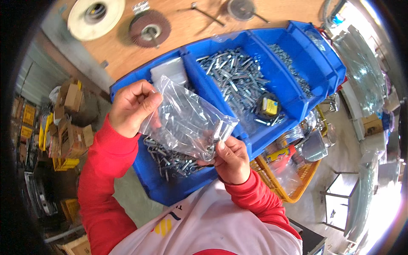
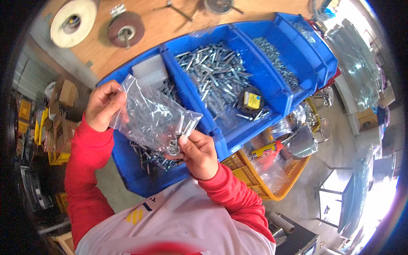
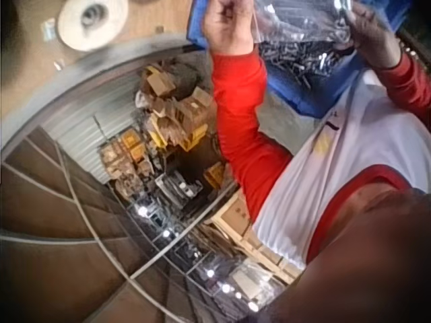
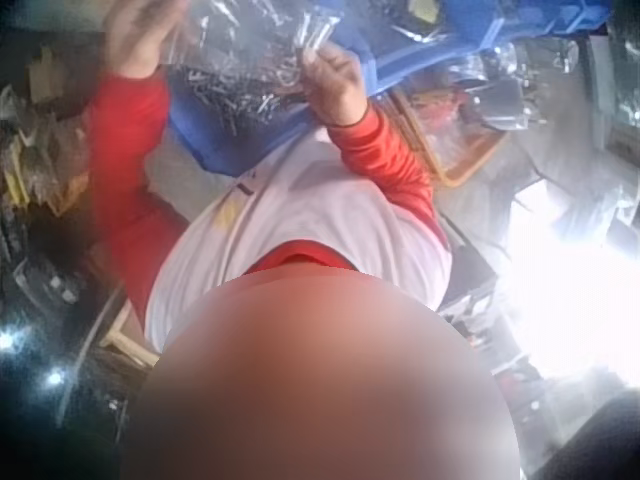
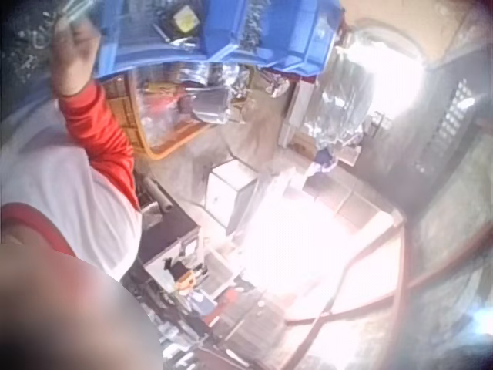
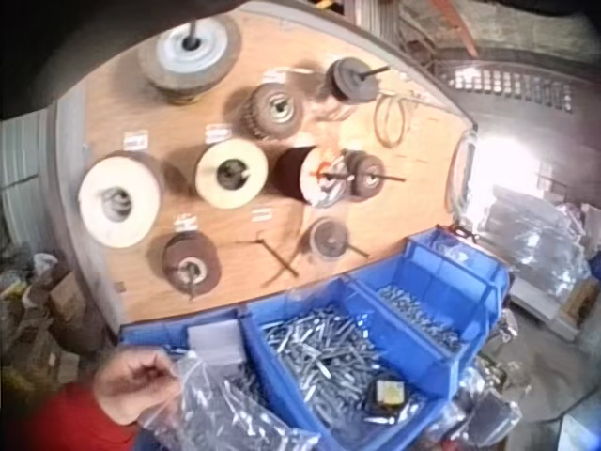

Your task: The person repeatedly picks metal fasteners from a blue bin and places them into small clear plastic bags. They seal each bag and set it aside, continuing the cycle throughout the clip.

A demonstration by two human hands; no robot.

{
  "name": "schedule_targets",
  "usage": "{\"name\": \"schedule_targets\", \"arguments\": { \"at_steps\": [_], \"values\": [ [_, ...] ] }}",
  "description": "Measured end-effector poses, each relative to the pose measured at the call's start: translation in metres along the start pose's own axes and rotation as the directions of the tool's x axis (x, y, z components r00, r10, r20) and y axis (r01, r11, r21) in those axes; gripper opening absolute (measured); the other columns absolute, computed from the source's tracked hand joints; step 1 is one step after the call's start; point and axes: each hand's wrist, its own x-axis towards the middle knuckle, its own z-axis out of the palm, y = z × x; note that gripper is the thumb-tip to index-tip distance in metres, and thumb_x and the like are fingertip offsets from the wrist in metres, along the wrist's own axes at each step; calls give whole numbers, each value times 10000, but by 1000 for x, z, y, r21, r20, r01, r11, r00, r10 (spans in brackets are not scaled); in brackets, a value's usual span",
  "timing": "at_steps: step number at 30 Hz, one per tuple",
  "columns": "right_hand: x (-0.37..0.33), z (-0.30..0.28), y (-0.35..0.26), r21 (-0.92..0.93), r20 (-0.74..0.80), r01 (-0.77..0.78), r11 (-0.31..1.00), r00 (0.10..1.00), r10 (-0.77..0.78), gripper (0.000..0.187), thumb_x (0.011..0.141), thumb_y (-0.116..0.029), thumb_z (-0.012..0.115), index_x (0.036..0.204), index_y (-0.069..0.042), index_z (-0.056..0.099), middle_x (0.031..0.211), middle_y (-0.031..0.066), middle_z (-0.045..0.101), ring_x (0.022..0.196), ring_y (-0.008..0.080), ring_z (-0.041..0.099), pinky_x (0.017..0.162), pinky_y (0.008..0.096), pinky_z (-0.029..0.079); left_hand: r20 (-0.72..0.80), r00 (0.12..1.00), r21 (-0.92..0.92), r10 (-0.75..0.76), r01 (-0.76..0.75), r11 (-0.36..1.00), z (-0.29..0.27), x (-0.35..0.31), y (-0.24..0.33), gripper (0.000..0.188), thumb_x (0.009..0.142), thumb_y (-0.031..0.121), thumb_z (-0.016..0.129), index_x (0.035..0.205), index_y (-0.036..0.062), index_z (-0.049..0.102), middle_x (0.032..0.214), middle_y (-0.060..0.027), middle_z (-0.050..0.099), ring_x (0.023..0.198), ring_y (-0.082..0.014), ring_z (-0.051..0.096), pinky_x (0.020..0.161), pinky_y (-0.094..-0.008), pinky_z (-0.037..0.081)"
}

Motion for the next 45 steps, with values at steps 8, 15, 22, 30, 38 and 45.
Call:
{"name": "schedule_targets", "arguments": {
  "at_steps": [8, 15, 22, 30, 38, 45],
  "values": [
    [-12, 4, 28, -139, -131, -151, 979, 983, 133, 222, 979, -75, 651, 1181, 17, 649, 1012, 72, 728, 816, 121, 691, 699, 243, 563, 76, 980, -85, -184, 190, 978, -20, -35, -37, 209, 1006, 224, 648, 894, 52, 613, 716, -23, 612, 593, -123, 610, 565, -269, 511],
    [-13, 12, 45, -239, -248, -86, 967, 969, 25, 245, 1002, -119, 638, 1174, 54, 620, 938, 66, 714, 721, 94, 649, 606, 232, 528, -13, 971, -149, -239, 235, 961, -26, -51, -59, 205, 1010, 236, 634, 930, 48, 620, 722, -43, 628, 619, -149, 635, 610, -283, 525],
    [-8, 6, 29, -172, -32, -143, 975, 990, 140, 349, 1046, -171, 552, 1299, 65, 508, 991, 112, 710, 744, 173, 701, 611, 264, 593, -100, 948, -519, -303, 210, 829, 1, -86, -73, 206, 1029, 258, 598, 1057, 57, 567, 943, -116, 676, 870, -255, 709, 749, -383, 592],
    [-33, -2, -6, -441, -129, -371, 817, 927, 352, 310, 1045, -148, 564, 1275, 54, 516, 1073, 129, 715, 886, 205, 737, 684, 288, 614, -107, 929, -814, -355, 123, 568, 42, -139, -73, 160, 1048, 270, 567, 1122, 131, 541, 1406, -244, 535, 1275, -444, 558, 980, -596, 531],
    [-31, -6, -8, -337, -155, -315, 887, 948, 278, 363, 1057, -125, 515, 1357, 79, 494, 1107, 114, 708, 942, 161, 708, 743, 277, 609, -229, 919, -667, -322, 92, 739, 40, -132, -78, 142, 1007, 200, 639, 1033, 93, 550, 849, -68, 589, 748, -236, 656, 638, -392, 577],
    [-38, 3, -8, -482, -223, -250, 840, 962, 158, 381, 997, 7, 590, 1353, 95, 488, 1017, 110, 723, 841, 117, 691, 699, 235, 585, -247, 910, -616, -332, 117, 779, 40, -123, -78, 148, 1003, 194, 644, 1012, 89, 539, 791, -56, 553, 678, -229, 628, 610, -389, 556]
  ]
}}
